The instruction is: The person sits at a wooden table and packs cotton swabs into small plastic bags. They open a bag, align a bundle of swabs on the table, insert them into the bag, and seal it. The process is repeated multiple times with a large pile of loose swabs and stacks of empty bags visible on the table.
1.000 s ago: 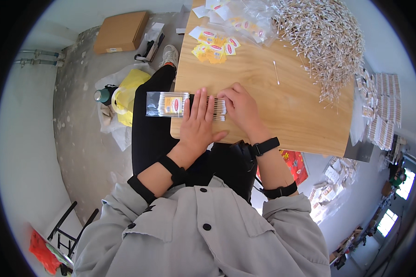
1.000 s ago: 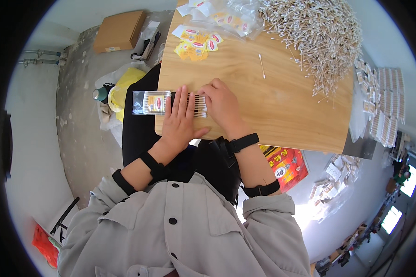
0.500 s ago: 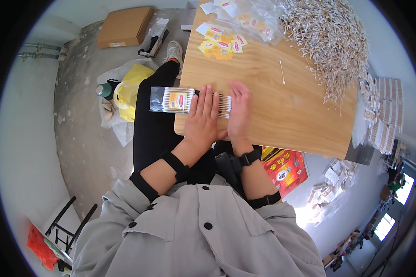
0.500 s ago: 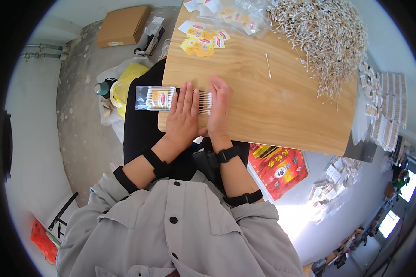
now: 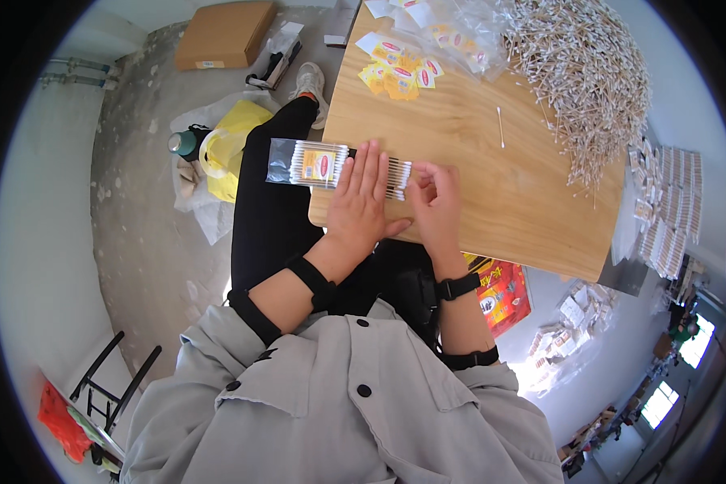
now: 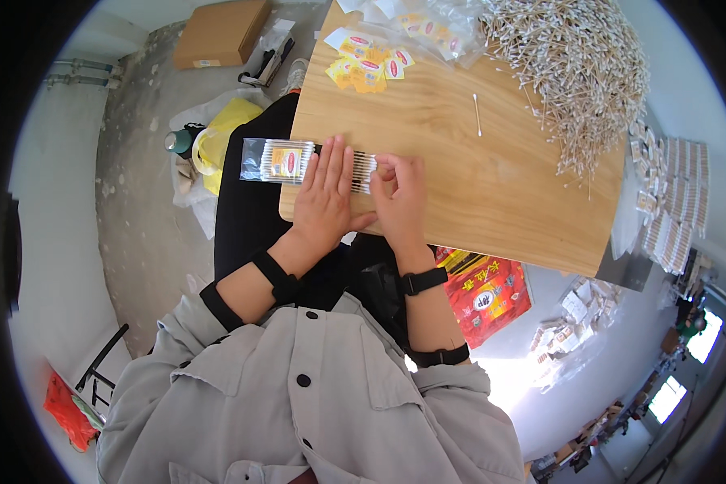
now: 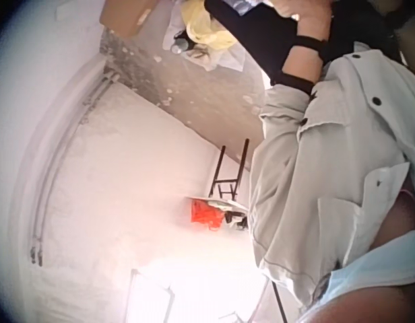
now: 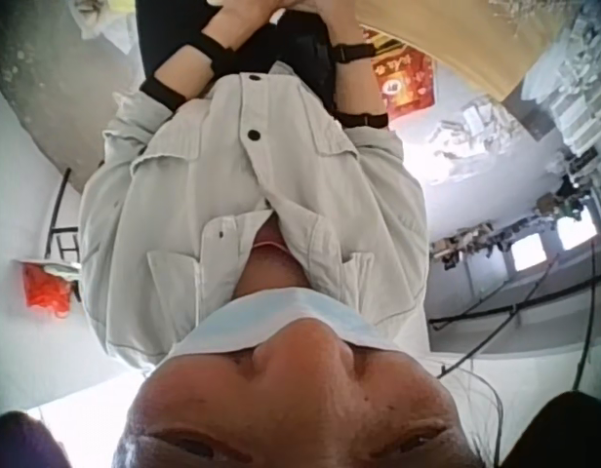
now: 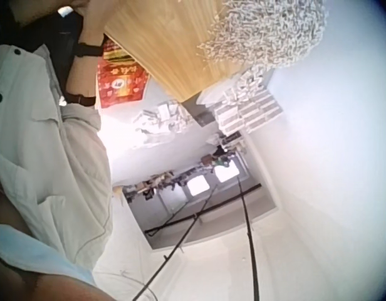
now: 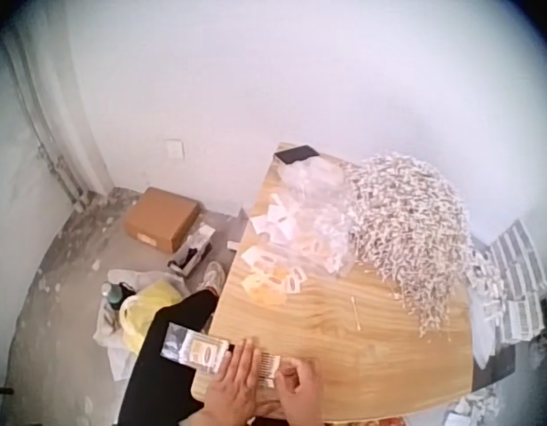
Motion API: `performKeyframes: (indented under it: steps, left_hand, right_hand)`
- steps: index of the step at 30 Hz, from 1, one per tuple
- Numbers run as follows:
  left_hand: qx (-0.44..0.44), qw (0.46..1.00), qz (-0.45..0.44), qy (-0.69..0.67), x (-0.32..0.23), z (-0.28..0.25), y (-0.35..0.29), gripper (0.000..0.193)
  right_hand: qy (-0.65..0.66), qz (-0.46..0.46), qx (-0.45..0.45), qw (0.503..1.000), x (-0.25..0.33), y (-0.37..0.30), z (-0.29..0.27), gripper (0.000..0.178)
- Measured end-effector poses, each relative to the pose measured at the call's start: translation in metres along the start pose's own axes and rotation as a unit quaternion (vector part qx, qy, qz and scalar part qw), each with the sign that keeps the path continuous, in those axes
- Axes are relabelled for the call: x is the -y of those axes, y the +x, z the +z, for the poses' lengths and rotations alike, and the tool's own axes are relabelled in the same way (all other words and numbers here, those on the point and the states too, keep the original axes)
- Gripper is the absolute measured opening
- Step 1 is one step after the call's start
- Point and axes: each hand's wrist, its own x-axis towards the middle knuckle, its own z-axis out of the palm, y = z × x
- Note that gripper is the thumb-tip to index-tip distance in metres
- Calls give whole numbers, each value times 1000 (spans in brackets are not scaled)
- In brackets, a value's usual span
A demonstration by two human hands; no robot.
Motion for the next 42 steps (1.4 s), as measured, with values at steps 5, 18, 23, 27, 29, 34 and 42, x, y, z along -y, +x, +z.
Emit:
performKeyframes:
  steps: [5,18,23,27,29,34,42]
  left_hand:
    - [-9,1000,2,-15,-1,2,0,115]
    - [-39,999,4,23,1,11,1,110]
    - [0,1000,-11,17,1,3,0,115]
    - [-10,1000,-5,-13,-1,2,0,117]
    - [-22,999,3,-28,-1,0,1,115]
    - [-28,999,1,-32,0,1,0,114]
    - [-23,999,1,-35,0,1,0,108]
  right_hand:
    - [308,5,-167,936,-8,0,25,37]
    - [324,28,-148,934,-8,16,47,33]
    - [5,-2,-55,998,0,-5,13,21]
    - [42,16,-119,992,-6,-8,15,19]
    - [46,24,-135,989,-8,-5,16,19]
    - [-47,67,-50,995,-3,8,14,21]
    - [370,46,-167,913,-9,16,43,39]
